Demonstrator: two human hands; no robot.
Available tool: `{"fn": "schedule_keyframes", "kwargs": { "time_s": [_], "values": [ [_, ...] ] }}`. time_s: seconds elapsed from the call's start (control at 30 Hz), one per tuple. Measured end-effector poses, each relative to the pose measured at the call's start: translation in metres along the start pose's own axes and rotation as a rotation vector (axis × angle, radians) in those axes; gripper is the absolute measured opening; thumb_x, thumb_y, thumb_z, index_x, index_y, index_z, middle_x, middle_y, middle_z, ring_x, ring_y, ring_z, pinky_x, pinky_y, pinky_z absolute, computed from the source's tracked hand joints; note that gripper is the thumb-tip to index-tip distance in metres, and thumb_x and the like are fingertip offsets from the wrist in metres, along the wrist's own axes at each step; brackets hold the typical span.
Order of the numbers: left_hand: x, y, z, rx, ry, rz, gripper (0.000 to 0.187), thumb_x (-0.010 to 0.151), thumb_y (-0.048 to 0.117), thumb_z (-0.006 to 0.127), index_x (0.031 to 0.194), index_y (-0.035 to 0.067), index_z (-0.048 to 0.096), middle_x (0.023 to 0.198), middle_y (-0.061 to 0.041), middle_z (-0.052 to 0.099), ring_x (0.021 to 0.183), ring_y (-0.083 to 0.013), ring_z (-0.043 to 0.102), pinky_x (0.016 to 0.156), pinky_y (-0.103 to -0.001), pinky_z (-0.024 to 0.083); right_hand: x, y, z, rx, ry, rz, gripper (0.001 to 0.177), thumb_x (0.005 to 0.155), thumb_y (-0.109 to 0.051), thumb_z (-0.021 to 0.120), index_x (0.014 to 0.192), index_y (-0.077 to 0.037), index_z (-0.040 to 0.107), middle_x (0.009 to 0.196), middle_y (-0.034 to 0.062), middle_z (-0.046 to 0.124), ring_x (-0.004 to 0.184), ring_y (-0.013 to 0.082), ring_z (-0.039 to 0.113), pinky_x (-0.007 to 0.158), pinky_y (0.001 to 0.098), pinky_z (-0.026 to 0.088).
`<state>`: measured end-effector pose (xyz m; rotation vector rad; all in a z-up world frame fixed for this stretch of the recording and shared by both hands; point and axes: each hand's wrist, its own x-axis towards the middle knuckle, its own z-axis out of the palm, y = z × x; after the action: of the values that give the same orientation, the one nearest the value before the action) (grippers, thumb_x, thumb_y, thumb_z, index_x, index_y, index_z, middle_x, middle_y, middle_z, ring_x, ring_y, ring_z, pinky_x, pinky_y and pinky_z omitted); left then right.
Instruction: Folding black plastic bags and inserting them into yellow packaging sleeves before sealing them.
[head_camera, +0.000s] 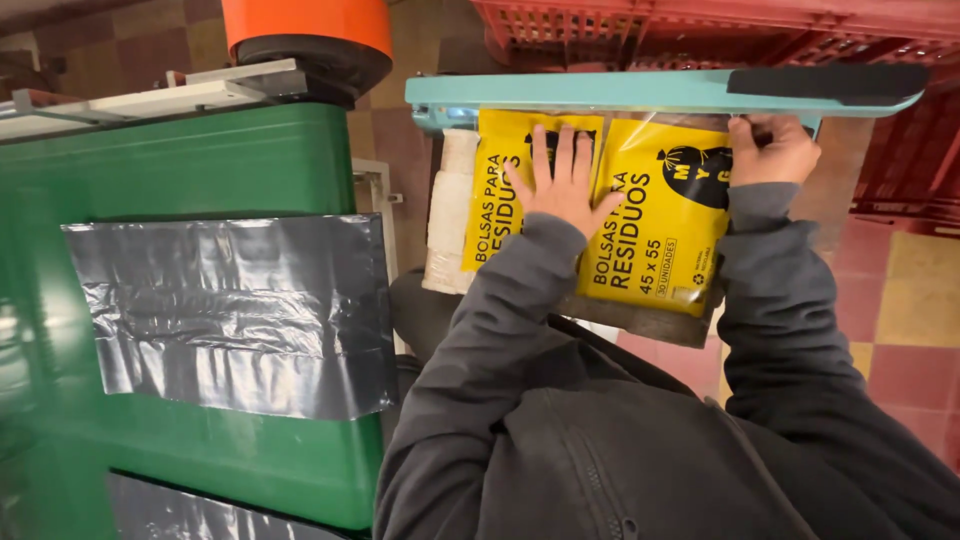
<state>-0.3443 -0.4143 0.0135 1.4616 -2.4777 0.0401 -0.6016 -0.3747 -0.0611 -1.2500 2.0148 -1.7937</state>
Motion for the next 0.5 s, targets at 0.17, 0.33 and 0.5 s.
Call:
{"fn": "schedule_keyframes", "kwargs": {
  "time_s": [0.17, 0.33, 0.5],
  "values": [
    [-0.003, -0.018, 0.005, -0.007, -0.116, -0.020, 0.097, 0.080, 0.069, 0.067, 0.156, 0.015, 0.039, 0.165, -0.007, 0.028, 0.157, -0.0370, 0.008, 0.109, -0.086, 0.009, 0.003, -0.006, 0.003, 0.040, -0.034, -0.032, 0.011, 0.098, 0.001, 0.077, 0.108, 0.006, 0.073, 0.090, 0.0116, 0.075, 0.080, 0.0155, 0.071, 0.077, 0.0318, 0.057],
    [-0.005, -0.020, 0.007, 0.007, -0.082, 0.027, 0.099, 0.081, 0.070, 0.067, 0.157, 0.014, 0.038, 0.166, -0.007, 0.027, 0.157, -0.0356, 0.009, 0.110, -0.085, 0.010, -0.001, -0.030, -0.001, 0.037, -0.064, -0.052, 0.015, 0.099, 0.001, 0.075, 0.113, 0.004, 0.071, 0.092, 0.0111, 0.075, 0.081, 0.0185, 0.072, 0.079, 0.0322, 0.057],
    [-0.012, 0.019, -0.001, -0.079, -0.114, 0.276, 0.102, 0.075, 0.074, 0.068, 0.155, 0.017, 0.040, 0.168, -0.008, 0.025, 0.160, -0.0332, 0.009, 0.115, -0.083, 0.013, -0.025, -0.083, -0.038, -0.447, -0.020, -0.475, 0.010, 0.101, -0.004, 0.078, 0.097, -0.005, 0.069, 0.087, 0.0136, 0.062, 0.083, 0.0333, 0.061, 0.075, 0.0412, 0.050]
  ]
}}
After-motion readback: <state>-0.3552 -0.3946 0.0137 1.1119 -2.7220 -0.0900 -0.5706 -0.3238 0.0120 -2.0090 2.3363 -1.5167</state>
